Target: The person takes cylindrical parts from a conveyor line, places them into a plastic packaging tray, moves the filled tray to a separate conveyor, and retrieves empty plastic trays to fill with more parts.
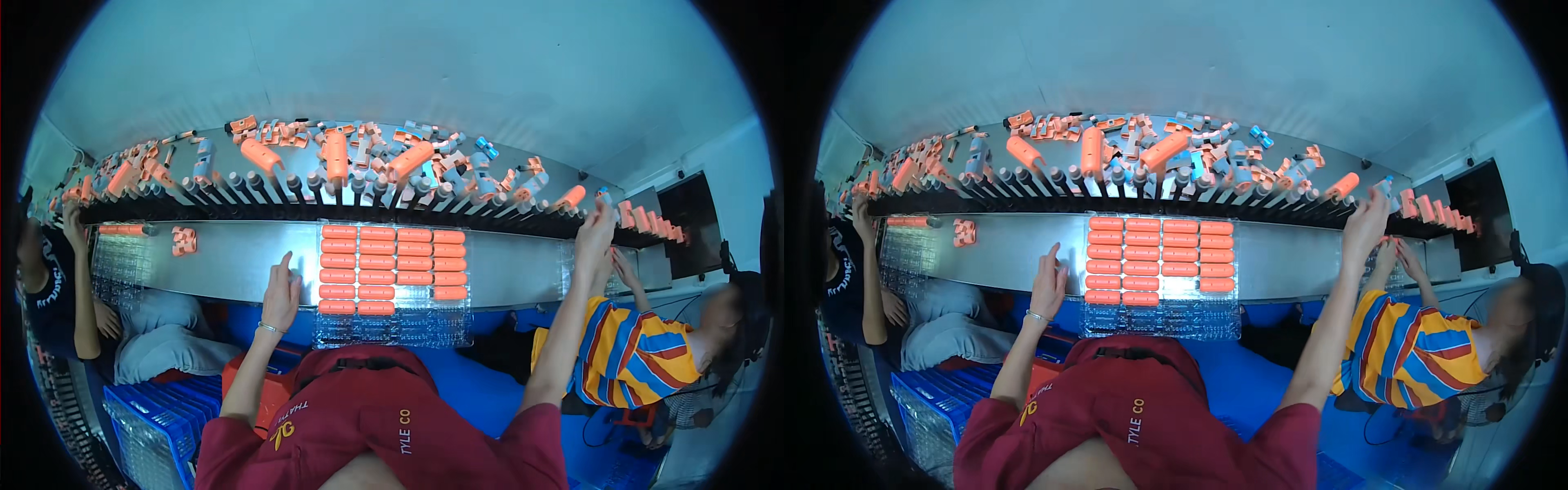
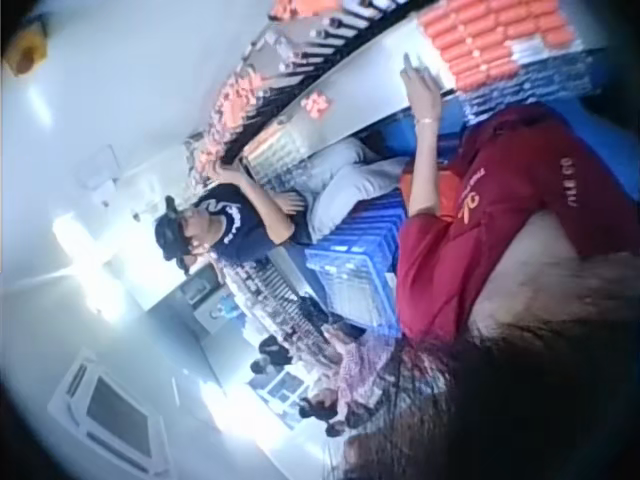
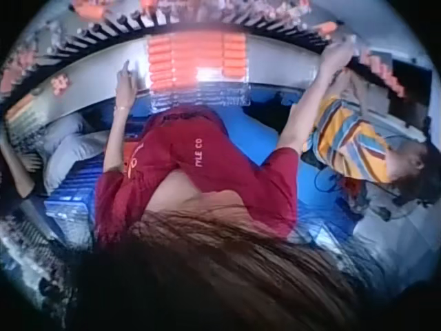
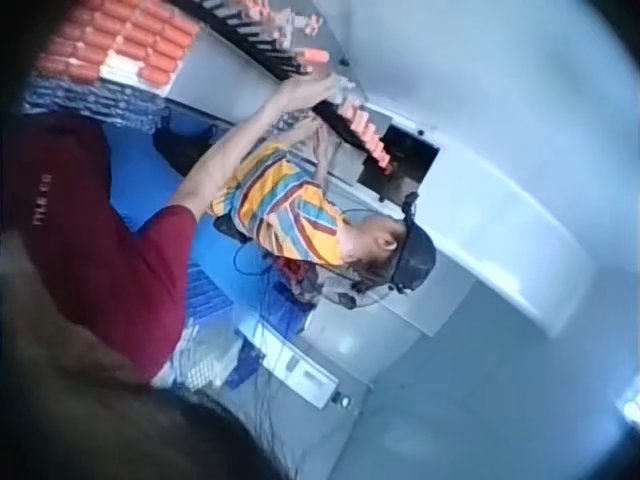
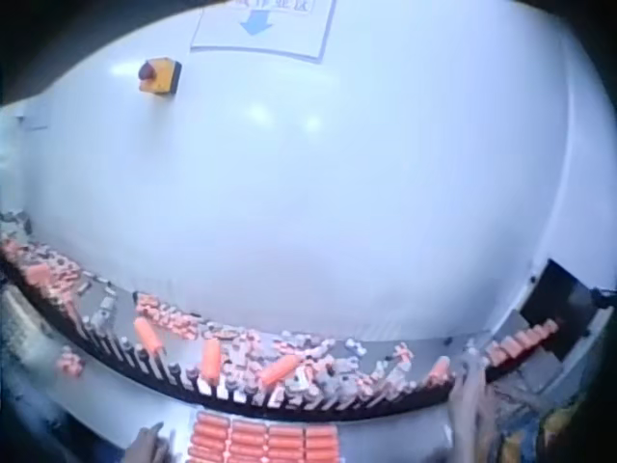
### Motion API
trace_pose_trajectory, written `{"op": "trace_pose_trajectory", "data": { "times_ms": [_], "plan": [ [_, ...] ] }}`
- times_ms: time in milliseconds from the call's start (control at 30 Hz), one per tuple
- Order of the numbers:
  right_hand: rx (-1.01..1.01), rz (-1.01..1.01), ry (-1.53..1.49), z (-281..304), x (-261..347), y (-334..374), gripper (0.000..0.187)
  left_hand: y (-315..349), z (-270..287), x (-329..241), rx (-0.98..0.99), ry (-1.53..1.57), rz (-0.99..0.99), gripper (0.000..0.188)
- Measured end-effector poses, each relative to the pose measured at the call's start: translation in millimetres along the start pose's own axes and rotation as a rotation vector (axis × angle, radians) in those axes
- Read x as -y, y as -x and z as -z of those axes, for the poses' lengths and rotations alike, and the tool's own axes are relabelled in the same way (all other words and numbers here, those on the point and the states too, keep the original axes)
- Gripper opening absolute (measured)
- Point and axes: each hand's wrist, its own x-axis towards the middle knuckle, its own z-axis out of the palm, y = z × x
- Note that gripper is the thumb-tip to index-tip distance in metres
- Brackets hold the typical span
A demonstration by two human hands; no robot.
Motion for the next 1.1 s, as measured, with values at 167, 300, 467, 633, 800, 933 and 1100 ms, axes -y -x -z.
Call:
{"op": "trace_pose_trajectory", "data": {
  "times_ms": [167, 300, 467, 633, 800, 933, 1100],
  "plan": [
    [0.771, -0.624, -0.315, -29, -29, -47, 0.054, 10, -29, -19, 0.137, 0.060, 0.091, 0.056],
    [0.878, -0.007, -0.025, -38, 5, -55, 0.047, 3, -55, -29, 0.194, 0.024, 0.076, 0.049],
    [0.815, 0.299, 0.044, -21, 41, -38, 0.033, -3, -70, -37, 0.164, 0.032, 0.016, 0.046],
    [0.353, 0.358, -0.174, -2, 74, 10, 0.030, -2, -85, -39, 0.137, 0.039, 0.042, 0.046],
    [0.783, 0.287, -0.636, 26, 99, 128, 0.036, -11, -88, -46, 0.181, 0.052, 0.057, 0.045],
    [0.810, 0.276, -0.685, -1, 89, 222, 0.040, -12, -101, -53, 0.156, 0.051, 0.036, 0.046],
    [0.724, 0.293, -0.504, 7, 69, 237, 0.046, -8, -110, -70, 0.214, 0.062, 0.083, 0.046]
  ]
}}
